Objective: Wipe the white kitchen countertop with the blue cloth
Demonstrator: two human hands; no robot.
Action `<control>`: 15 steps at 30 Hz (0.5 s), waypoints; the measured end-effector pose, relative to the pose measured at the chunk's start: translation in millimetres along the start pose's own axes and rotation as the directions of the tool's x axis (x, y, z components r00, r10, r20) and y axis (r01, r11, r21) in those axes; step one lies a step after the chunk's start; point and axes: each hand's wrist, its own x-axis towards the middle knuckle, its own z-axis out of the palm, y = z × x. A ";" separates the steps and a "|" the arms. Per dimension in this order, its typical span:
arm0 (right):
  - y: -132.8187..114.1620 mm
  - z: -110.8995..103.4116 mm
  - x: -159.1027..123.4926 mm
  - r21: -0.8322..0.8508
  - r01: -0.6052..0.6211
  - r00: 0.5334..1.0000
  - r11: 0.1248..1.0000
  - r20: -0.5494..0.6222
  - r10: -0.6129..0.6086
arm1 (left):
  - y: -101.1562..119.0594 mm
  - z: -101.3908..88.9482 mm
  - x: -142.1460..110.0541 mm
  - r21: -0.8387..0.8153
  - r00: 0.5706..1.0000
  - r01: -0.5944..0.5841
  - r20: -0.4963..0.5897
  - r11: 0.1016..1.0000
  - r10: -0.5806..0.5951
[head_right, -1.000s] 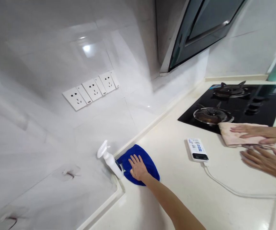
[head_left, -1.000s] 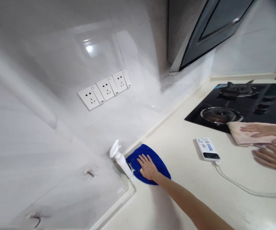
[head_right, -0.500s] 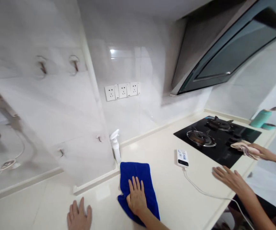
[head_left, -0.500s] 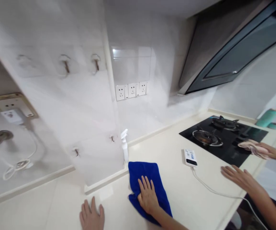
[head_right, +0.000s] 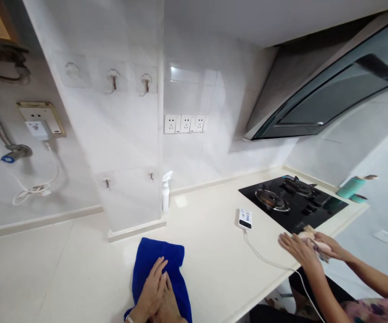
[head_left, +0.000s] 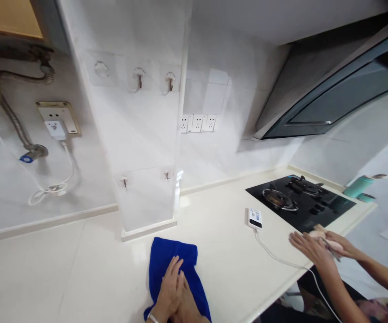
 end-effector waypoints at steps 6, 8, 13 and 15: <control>22.7 -37.4 -10.6 0.040 0.174 0.964 0.984 0.196 -0.178 | -32.5 -14.1 -31.4 0.153 0.996 -0.069 -0.048 0.986 0.077; 28.0 -43.2 -13.8 0.025 0.099 0.966 0.995 0.238 -0.102 | -43.6 -17.8 -43.8 0.294 0.988 -0.150 0.004 0.944 0.156; 44.6 -59.4 -13.4 0.100 -0.002 0.920 0.995 0.390 -0.037 | -69.4 -24.1 -72.0 0.451 0.988 -0.155 0.062 0.879 0.143; 50.6 -65.5 -10.5 0.122 -0.030 0.914 0.992 0.406 -0.022 | -72.6 -29.9 -76.9 0.444 0.992 -0.123 0.068 0.887 0.103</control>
